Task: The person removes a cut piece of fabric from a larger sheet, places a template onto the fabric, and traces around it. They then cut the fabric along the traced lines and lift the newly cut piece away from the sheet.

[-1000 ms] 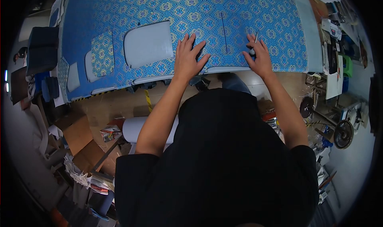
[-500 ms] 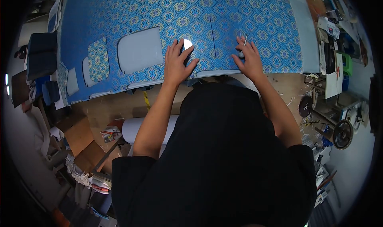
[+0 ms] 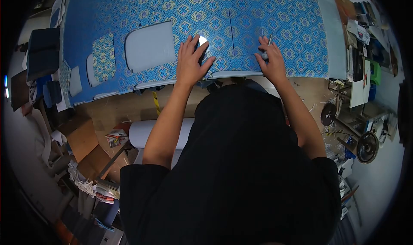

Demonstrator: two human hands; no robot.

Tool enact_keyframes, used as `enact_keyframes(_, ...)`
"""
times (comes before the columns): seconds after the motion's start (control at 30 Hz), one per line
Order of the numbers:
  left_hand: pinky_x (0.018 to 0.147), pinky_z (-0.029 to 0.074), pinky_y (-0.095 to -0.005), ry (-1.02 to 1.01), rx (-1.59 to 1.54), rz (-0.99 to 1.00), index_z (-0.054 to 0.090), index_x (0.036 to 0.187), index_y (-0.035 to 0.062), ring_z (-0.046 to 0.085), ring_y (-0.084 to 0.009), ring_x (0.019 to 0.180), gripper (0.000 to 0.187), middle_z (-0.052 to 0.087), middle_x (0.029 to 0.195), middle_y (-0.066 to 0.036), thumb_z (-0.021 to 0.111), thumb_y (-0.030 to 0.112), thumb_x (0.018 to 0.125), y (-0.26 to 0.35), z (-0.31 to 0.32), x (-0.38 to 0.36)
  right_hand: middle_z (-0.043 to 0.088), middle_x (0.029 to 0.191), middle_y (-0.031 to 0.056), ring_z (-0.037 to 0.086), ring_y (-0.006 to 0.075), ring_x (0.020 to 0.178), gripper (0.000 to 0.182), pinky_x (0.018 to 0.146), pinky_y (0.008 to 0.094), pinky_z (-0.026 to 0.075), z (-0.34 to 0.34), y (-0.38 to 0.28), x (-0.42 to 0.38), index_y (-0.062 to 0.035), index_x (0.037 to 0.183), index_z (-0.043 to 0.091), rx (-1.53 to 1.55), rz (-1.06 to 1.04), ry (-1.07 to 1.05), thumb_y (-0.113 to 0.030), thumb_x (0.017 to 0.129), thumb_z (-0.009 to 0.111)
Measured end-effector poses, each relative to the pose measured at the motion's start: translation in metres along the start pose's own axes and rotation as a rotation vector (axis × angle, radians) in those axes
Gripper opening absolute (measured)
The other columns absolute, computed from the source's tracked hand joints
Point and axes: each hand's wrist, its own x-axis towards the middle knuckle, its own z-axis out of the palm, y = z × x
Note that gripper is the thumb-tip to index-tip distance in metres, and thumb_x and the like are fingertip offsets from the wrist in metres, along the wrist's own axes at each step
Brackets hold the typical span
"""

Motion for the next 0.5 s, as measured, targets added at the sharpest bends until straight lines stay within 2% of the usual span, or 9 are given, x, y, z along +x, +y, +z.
enact_keyframes(0.2,0.121,0.025,-0.058,0.006,0.013,0.003,0.068,0.132,0.0162,0.038,-0.0403,0.146,0.052,0.05,0.152,-0.017,0.077,0.042,0.088,-0.0006,0.0002,-0.0004,0.062,0.142,0.0123,0.052,0.0317,0.139,0.025,0.116,0.0507,0.038,-0.0009,-0.0028,0.0006,-0.0055,0.111,0.06,-0.025,0.015,-0.001,-0.013,0.091,0.073)
enact_keyframes(0.3,0.121,0.026,-0.058,0.011,0.006,0.008,0.068,0.132,0.0164,0.039,-0.0402,0.146,0.052,0.05,0.151,-0.016,0.077,0.042,0.088,-0.0007,-0.0005,-0.0001,0.06,0.145,0.0136,0.049,0.0337,0.142,0.024,0.118,0.0519,0.035,-0.0007,-0.0018,0.0006,-0.0055,0.112,0.059,-0.013,0.02,-0.022,-0.013,0.094,0.071)
enact_keyframes(0.37,0.121,0.026,-0.058,0.015,0.001,0.01,0.068,0.132,0.0165,0.039,-0.0402,0.146,0.052,0.051,0.151,-0.017,0.077,0.042,0.088,-0.0007,-0.0002,-0.0003,0.062,0.142,0.0126,0.052,0.0322,0.139,0.025,0.116,0.0506,0.038,-0.0004,-0.002,0.001,-0.0057,0.111,0.06,-0.03,0.013,0.001,-0.014,0.091,0.074)
enact_keyframes(0.5,0.121,0.026,-0.058,0.016,0.0,0.013,0.069,0.13,0.0163,0.039,-0.0401,0.146,0.051,0.051,0.151,-0.017,0.078,0.041,0.087,-0.0011,-0.0001,-0.0004,0.063,0.142,0.0126,0.052,0.0323,0.139,0.025,0.116,0.0508,0.038,-0.0004,-0.0018,0.0002,-0.0059,0.111,0.06,-0.026,0.015,0.007,-0.014,0.091,0.074)
